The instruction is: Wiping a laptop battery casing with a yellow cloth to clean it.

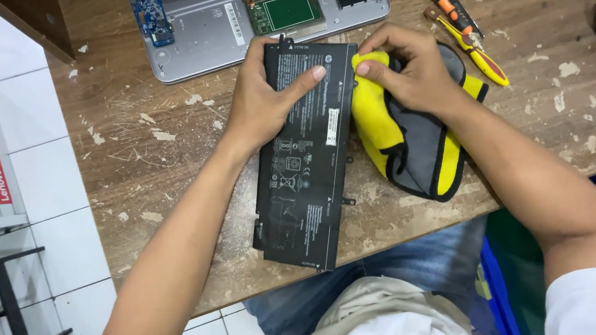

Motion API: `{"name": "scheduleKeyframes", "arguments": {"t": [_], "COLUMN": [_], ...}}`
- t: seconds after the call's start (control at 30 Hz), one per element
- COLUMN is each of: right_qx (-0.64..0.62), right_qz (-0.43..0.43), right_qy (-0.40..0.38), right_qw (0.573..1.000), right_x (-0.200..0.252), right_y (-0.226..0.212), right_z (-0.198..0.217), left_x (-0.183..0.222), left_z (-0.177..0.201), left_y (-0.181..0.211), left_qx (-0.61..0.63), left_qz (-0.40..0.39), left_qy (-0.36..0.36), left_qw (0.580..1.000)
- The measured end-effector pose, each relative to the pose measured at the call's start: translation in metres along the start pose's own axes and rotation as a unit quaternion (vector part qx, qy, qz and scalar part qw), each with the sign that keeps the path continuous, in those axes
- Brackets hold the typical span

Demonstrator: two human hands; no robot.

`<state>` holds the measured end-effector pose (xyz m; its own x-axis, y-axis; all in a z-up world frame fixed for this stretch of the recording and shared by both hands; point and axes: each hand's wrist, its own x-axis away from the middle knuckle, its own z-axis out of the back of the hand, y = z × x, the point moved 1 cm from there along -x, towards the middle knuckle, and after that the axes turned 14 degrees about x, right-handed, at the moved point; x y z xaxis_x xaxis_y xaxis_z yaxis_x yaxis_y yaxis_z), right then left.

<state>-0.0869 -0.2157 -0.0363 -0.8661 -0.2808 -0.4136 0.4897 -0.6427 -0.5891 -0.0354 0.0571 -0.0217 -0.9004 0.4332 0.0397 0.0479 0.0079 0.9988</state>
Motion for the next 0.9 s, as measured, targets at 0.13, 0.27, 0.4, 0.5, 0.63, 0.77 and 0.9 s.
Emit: {"name": "scheduleKeyframes", "arguments": {"t": [0.13, 0.27, 0.4, 0.5, 0.63, 0.77, 0.9], "right_qx": [-0.072, -0.081, -0.028, 0.004, -0.002, 0.04, 0.029], "right_qz": [-0.006, -0.005, 0.032, 0.058, 0.036, 0.066, 0.147], "right_qy": [-0.009, -0.006, 0.037, 0.058, 0.097, 0.136, 0.093], "right_qw": [0.997, 0.997, 0.998, 0.997, 0.995, 0.988, 0.984], "right_x": [-0.005, -0.006, -0.006, -0.012, -0.015, -0.004, 0.0], "right_y": [0.024, 0.027, 0.017, 0.008, 0.007, 0.001, -0.011], "right_z": [-0.001, -0.008, -0.017, -0.018, -0.02, -0.017, -0.013], "left_x": [-0.008, -0.013, -0.016, -0.015, -0.018, -0.019, -0.015], "left_z": [-0.004, 0.001, 0.004, 0.004, 0.006, 0.005, 0.004], "left_y": [0.004, 0.003, 0.003, 0.007, 0.004, 0.002, 0.006], "left_qx": [0.006, 0.002, 0.042, 0.065, 0.084, 0.04, 0.041], "left_qz": [0.002, 0.027, 0.039, 0.067, 0.074, 0.072, 0.061], "left_qy": [-0.021, -0.018, -0.011, -0.006, -0.004, -0.023, -0.04], "left_qw": [1.0, 0.999, 0.998, 0.996, 0.994, 0.996, 0.996]}}
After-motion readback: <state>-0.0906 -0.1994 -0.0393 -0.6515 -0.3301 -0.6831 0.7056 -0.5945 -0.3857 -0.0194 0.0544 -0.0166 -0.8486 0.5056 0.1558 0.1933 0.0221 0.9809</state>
